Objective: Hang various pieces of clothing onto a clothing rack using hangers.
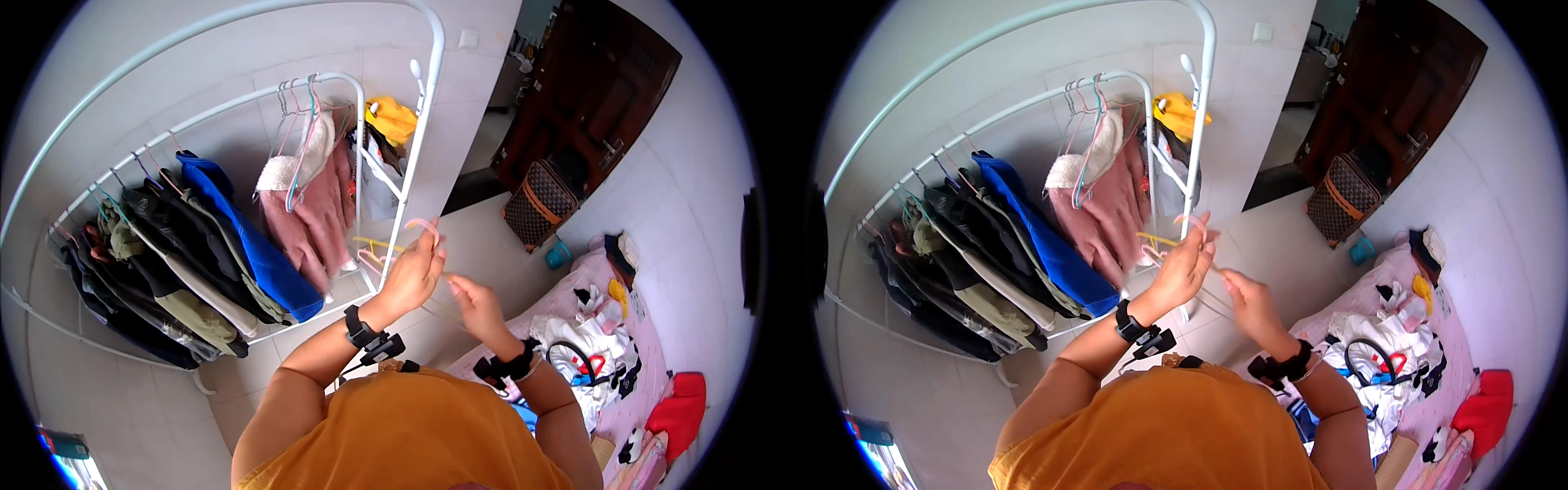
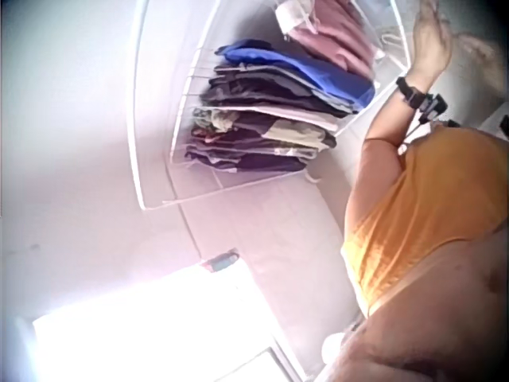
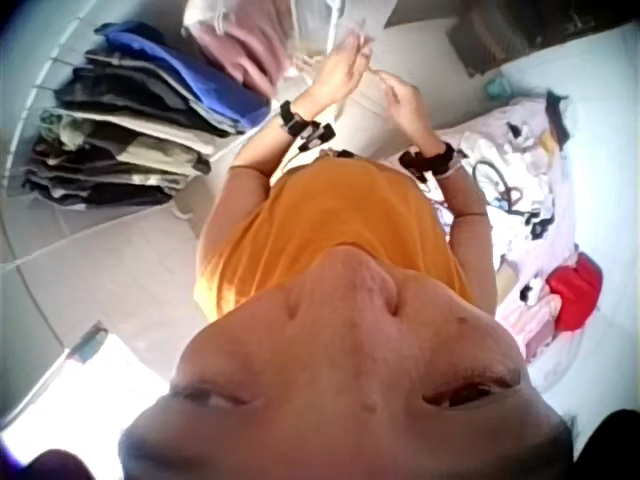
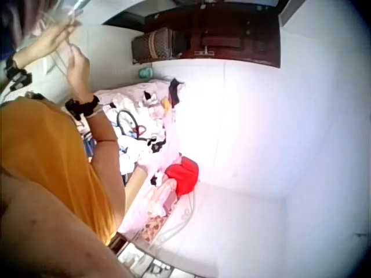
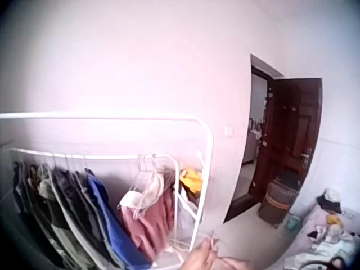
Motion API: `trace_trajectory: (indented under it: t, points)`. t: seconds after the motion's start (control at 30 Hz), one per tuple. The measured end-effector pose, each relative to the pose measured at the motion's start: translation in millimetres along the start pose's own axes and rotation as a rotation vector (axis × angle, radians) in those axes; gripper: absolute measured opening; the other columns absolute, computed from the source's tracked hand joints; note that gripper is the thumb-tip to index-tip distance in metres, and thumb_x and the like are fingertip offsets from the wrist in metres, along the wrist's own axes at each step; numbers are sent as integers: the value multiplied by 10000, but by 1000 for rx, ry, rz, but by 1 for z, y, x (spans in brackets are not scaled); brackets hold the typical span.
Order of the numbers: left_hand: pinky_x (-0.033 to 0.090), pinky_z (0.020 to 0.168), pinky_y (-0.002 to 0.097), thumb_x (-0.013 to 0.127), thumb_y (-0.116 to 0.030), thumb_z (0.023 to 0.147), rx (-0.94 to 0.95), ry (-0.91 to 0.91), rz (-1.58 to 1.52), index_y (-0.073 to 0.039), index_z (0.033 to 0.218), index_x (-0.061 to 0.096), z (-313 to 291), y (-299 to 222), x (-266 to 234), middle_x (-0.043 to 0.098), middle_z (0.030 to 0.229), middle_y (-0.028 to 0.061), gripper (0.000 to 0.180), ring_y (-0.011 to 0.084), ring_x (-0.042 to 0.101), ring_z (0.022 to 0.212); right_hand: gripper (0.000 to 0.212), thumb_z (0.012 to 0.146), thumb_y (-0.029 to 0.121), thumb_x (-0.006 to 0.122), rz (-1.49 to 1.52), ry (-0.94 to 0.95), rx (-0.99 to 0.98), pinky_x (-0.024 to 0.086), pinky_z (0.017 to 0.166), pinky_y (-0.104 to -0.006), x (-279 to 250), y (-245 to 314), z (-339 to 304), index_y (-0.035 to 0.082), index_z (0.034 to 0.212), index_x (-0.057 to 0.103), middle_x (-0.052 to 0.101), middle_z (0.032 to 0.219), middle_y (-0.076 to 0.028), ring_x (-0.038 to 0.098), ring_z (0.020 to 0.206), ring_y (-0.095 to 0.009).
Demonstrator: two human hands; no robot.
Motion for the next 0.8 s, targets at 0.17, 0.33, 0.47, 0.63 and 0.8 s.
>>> trace_trajectory:
  t: [0.17,0.33,0.47,0.63,0.8]
  points:
    - [326,983,387,547,-84,820,221,-380,192,36,1259,351,2,-26,-53,457,1206,229,496,364,435,1154,251,865,78,503,53,-84,-160,438,594,-305,-8,52,72,17,1103,550,557,713,-150,535,600,-224]
    - [356,953,393,578,-37,770,89,-483,260,6,1138,440,-26,10,-91,473,1182,214,395,367,462,1108,308,878,39,475,259,-147,-213,366,531,-214,37,62,163,13,1181,527,439,629,-9,415,586,-48]
    - [381,917,391,573,-28,766,-62,-547,289,12,1073,485,-58,38,-116,498,1132,214,321,375,488,1059,292,851,41,452,177,-260,-228,446,729,-381,69,90,222,-10,1131,520,611,872,-199,590,805,-332]
    - [388,909,390,577,-22,757,-132,-622,387,13,995,531,-93,56,-131,515,1103,215,245,375,495,1044,312,843,51,484,51,-406,-179,449,764,-372,108,94,292,45,1148,547,611,918,-211,591,863,-330]
    - [423,847,347,578,-21,764,-238,-643,390,-7,977,552,-132,61,-138,534,1110,172,215,307,524,1016,203,788,52,478,-37,-386,-120,445,755,-454,145,92,360,12,961,575,604,866,-221,563,866,-408]
Point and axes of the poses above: each hand's wrist, its own z-axis towards the middle knuckle, its own x-axis out of the palm, y = z × x, the point moved 2 cm from there along z, towards the middle knuckle
